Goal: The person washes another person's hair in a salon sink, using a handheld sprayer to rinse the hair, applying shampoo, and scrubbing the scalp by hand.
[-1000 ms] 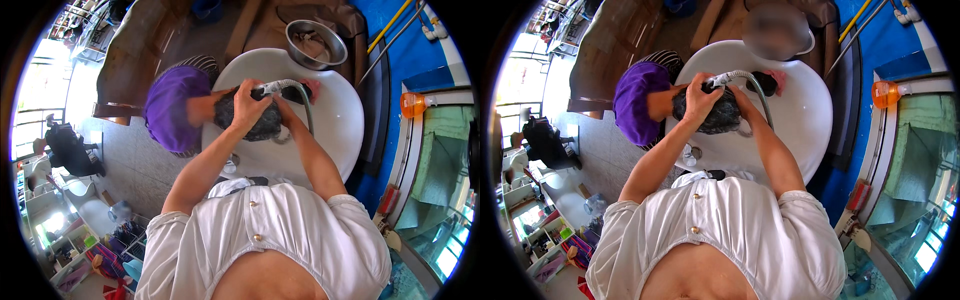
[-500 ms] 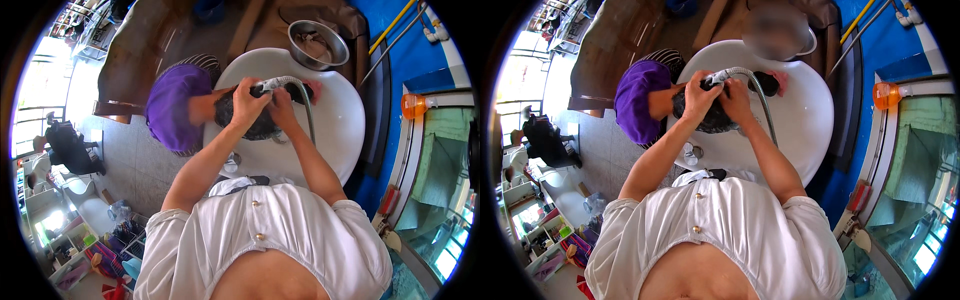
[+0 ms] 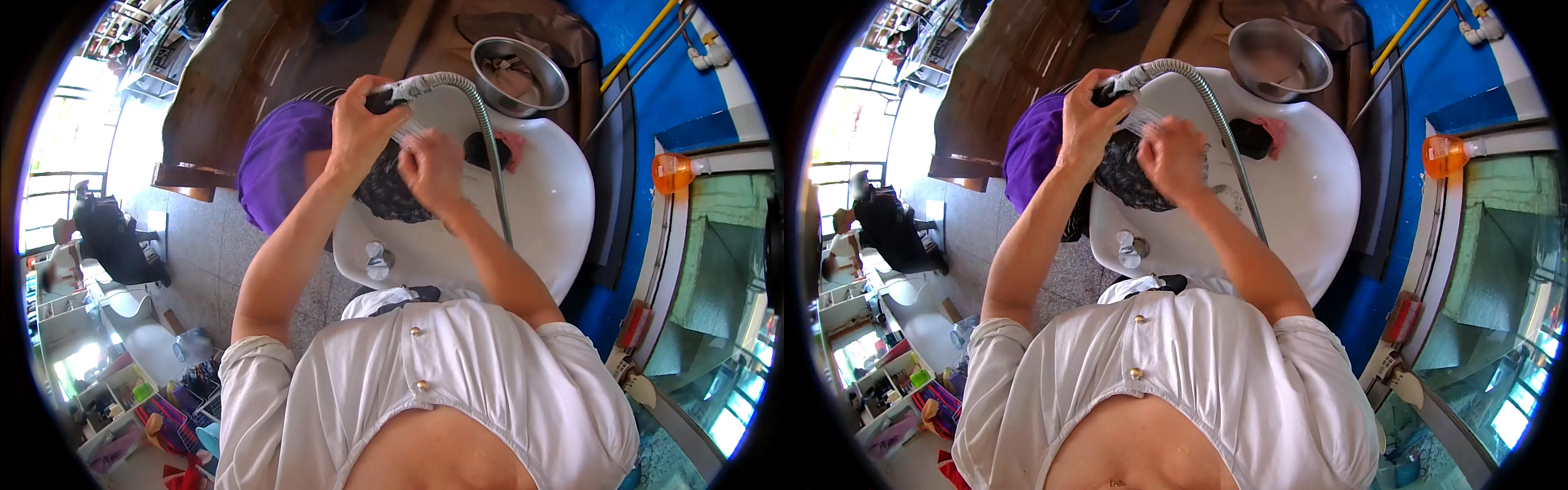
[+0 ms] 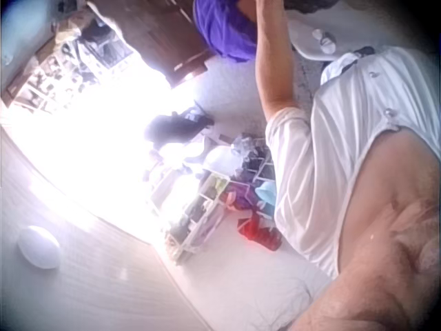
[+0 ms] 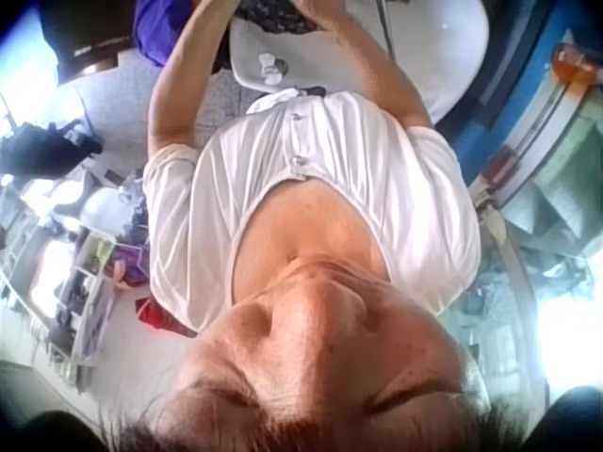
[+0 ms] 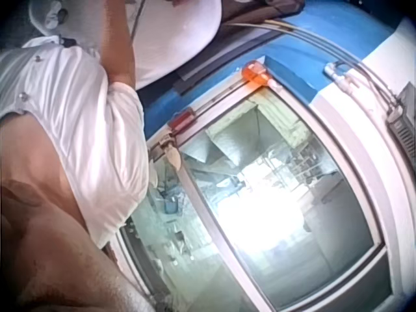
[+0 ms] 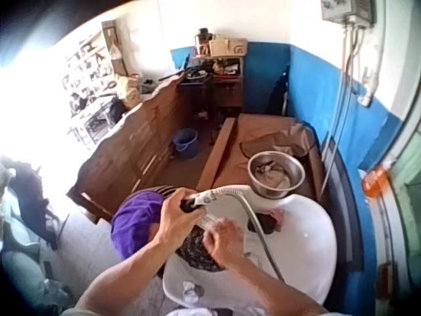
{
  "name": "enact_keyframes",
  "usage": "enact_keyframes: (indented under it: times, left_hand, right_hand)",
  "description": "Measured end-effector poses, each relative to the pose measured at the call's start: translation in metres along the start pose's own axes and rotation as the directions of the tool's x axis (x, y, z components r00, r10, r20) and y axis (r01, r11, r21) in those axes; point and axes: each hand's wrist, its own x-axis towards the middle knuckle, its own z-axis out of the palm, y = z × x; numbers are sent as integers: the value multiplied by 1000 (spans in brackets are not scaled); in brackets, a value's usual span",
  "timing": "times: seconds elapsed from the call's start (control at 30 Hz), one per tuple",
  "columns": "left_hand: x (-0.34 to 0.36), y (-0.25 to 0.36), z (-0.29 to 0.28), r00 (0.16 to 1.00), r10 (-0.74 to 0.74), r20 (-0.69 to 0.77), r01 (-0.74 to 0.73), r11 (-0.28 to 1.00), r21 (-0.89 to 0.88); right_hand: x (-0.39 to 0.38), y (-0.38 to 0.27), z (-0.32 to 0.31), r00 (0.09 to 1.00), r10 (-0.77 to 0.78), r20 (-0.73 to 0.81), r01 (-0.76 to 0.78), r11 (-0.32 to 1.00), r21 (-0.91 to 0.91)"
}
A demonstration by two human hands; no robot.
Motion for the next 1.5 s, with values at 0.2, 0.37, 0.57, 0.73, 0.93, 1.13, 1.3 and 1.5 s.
enact_keyframes:
  times: [0.2, 0.37, 0.57, 0.73, 0.93, 1.13, 1.3, 1.5]
  left_hand:
    - [1, 8, -16, 1000, 15, -4, -15, 998, 58]
    - [1, 7, -17, 1000, -5, 19, 4, 999, 36]
    - [2, 5, -18, 999, 25, 41, -26, 999, 40]
    - [5, 13, -18, 995, -27, 91, 22, 998, 59]
    - [9, 2, -13, 996, -16, 88, 12, 999, 44]
    - [9, 3, -10, 990, -17, 142, 14, 1000, 27]
    - [11, -8, -18, 989, 50, 138, -54, 998, 21]
    - [10, 1, -19, 972, 119, 200, -134, 989, 60]
  right_hand:
    - [0, -9, 1, 997, 29, -77, -45, 978, -206]
    - [-15, -40, -6, 984, -175, -39, 169, 979, -118]
    - [-1, 43, -19, 954, 241, 177, -233, 970, -69]
    - [-23, -72, 17, 959, -277, -49, 281, 956, 89]
    - [-1, -41, 70, 912, -269, 310, 400, 754, -521]
    - [20, 56, 18, 920, 325, 218, -295, 942, -159]
    - [-1, 5, 12, 969, -7, -249, -64, 958, -279]
    - [1, -49, 96, 966, -251, 53, 242, 824, -513]
